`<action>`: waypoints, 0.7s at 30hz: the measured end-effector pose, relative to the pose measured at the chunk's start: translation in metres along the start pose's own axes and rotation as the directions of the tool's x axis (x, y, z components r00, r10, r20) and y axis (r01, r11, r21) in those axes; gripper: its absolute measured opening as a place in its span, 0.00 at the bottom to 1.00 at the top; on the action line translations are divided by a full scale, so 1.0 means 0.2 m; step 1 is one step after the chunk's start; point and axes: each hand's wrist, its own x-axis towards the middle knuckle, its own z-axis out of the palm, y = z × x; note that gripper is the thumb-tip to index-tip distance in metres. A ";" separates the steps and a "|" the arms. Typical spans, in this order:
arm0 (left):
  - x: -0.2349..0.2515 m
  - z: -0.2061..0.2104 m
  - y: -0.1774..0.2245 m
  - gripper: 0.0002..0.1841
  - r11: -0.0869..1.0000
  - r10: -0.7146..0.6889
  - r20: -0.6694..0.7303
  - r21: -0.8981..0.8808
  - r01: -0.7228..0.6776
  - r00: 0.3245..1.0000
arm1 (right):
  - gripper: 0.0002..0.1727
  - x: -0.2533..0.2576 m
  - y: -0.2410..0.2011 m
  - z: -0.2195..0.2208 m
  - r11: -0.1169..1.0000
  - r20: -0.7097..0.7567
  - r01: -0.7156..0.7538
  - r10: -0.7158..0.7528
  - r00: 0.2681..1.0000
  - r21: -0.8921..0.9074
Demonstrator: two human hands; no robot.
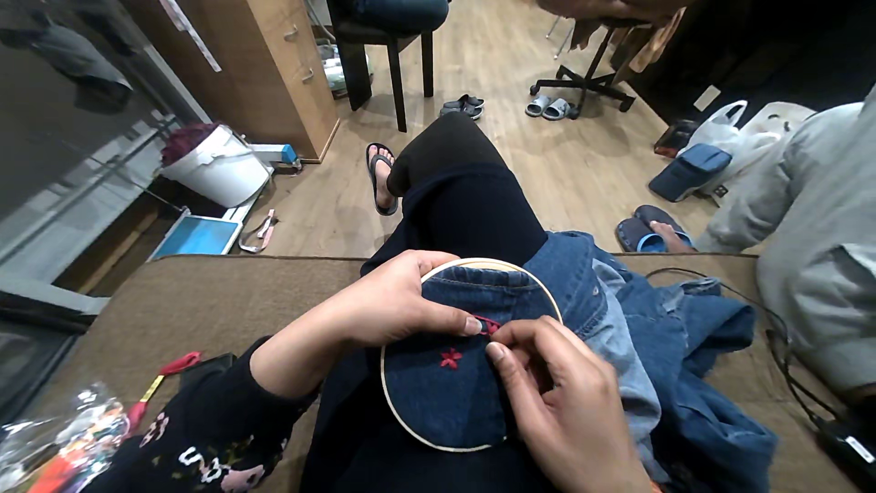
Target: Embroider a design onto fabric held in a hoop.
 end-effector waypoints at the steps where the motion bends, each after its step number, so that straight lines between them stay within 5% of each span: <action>1: 0.00 0.00 0.00 0.19 1.000 0.000 0.007 -0.012 0.000 1.000 | 0.11 0.00 0.00 0.01 1.000 -0.006 0.001 -0.001 1.000 -0.003; 21: -0.01 0.00 0.02 0.22 0.994 -0.034 0.069 -0.106 0.041 0.997 | 0.09 -0.02 0.01 0.02 0.999 -0.044 0.017 -0.019 0.999 -0.045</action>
